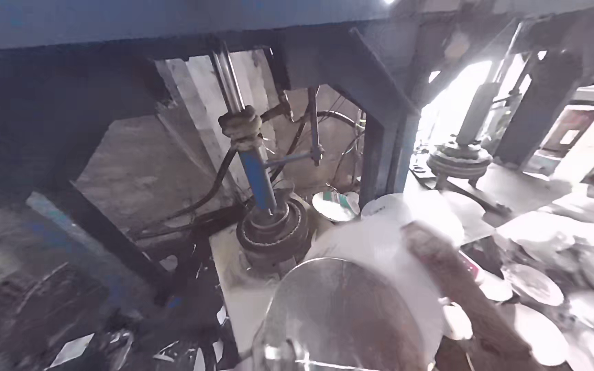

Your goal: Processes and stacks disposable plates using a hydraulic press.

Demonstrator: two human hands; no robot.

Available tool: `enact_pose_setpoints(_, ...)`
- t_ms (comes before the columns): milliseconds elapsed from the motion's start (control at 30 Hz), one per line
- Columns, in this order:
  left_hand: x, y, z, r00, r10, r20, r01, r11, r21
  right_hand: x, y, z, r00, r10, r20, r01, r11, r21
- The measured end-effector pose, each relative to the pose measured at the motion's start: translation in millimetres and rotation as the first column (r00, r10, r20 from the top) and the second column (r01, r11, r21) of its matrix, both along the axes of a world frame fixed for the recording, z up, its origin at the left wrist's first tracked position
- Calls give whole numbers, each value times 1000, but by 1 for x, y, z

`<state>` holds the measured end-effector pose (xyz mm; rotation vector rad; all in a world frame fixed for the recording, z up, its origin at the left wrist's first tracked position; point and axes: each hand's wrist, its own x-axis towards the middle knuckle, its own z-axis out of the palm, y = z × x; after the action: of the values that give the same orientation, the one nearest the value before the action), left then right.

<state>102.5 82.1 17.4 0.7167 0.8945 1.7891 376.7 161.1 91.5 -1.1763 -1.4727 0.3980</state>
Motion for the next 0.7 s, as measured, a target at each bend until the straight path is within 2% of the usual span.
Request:
enact_pose_setpoints(33, 9, 1, 0, 998, 19, -59, -17, 999, 28, -23, -10, -8, 967, 233, -103, -238, 970, -48)
enact_pose_setpoints(67, 12, 1, 3, 994, 48, -96, -44, 998, 41, -37, -12, -12, 914, 381, -138, -392, 917, -69)
enact_pose_setpoints(100, 7, 2, 4, 991, 90, -100, -87, 996, 33, -41, -7, -17, 902, 422, -92, -428, 901, -69)
enact_pose_setpoints(133, -3, 1, 4, 985, 141, -95, -140, 990, 17, -38, 1, -23, 921, 387, 40, -383, 921, -70)
enact_pose_setpoints(167, -19, 0, 1, 983, 166, -83, -165, 986, 14, -33, 12, -28, 907, 318, 276, -301, 948, -103)
enact_pose_setpoints(200, -39, -1, -8, 985, 168, -39, -166, 985, 39, -33, 21, -31, 812, 283, 511, -209, 957, -200)
enact_pose_setpoints(233, -60, -5, -21, 990, 141, 9, -141, 987, 73, -36, 28, -36, 682, 310, 662, -101, 937, -334)
enact_pose_setpoints(267, -78, -11, -32, 991, 125, 42, -129, 987, 94, -40, 34, -46, 599, 281, 750, -4, 938, -348)
enact_pose_setpoints(300, -92, -19, -41, 991, 129, 19, -130, 987, 92, -41, 36, -54, 583, 240, 776, 43, 945, -324)
enact_pose_setpoints(333, -100, -23, -46, 987, 158, -5, -157, 984, 83, -39, 39, -56, 621, 171, 765, 62, 962, -266)
enact_pose_setpoints(367, -104, -24, -49, 987, 159, 17, -160, 981, 108, -35, 41, -51, 706, 117, 698, 50, 976, -213)
enact_pose_setpoints(400, -103, -25, -49, 988, 139, 64, -147, 980, 137, -31, 39, -47, 810, 40, 585, 12, 996, -85)
enact_pose_setpoints(467, -88, -26, -48, 997, 60, -39, -51, 980, 192, -34, 27, -29, 952, 73, 298, -73, 997, -10)
enact_pose_setpoints(533, -43, -23, -20, 986, 93, -136, -83, 993, 79, -52, 7, -19, 959, 282, 21, -278, 954, -112)
enact_pose_setpoints(600, -15, -22, -12, 965, 135, -225, -126, 991, 54, -75, -14, -13, 872, 465, -153, -489, 849, -201)
enact_pose_setpoints(633, -16, -21, -14, 953, 185, -241, -173, 982, 72, -78, -19, -17, 853, 494, -171, -521, 827, -213)
enact_pose_setpoints(667, -24, -20, -17, 941, 233, -246, -222, 972, 73, -77, -24, -23, 889, 450, -85, -457, 860, -229)
enact_pose_setpoints(700, -42, -19, -24, 939, 239, -248, -225, 971, 83, -72, -27, -32, 922, 372, 105, -339, 908, -245)
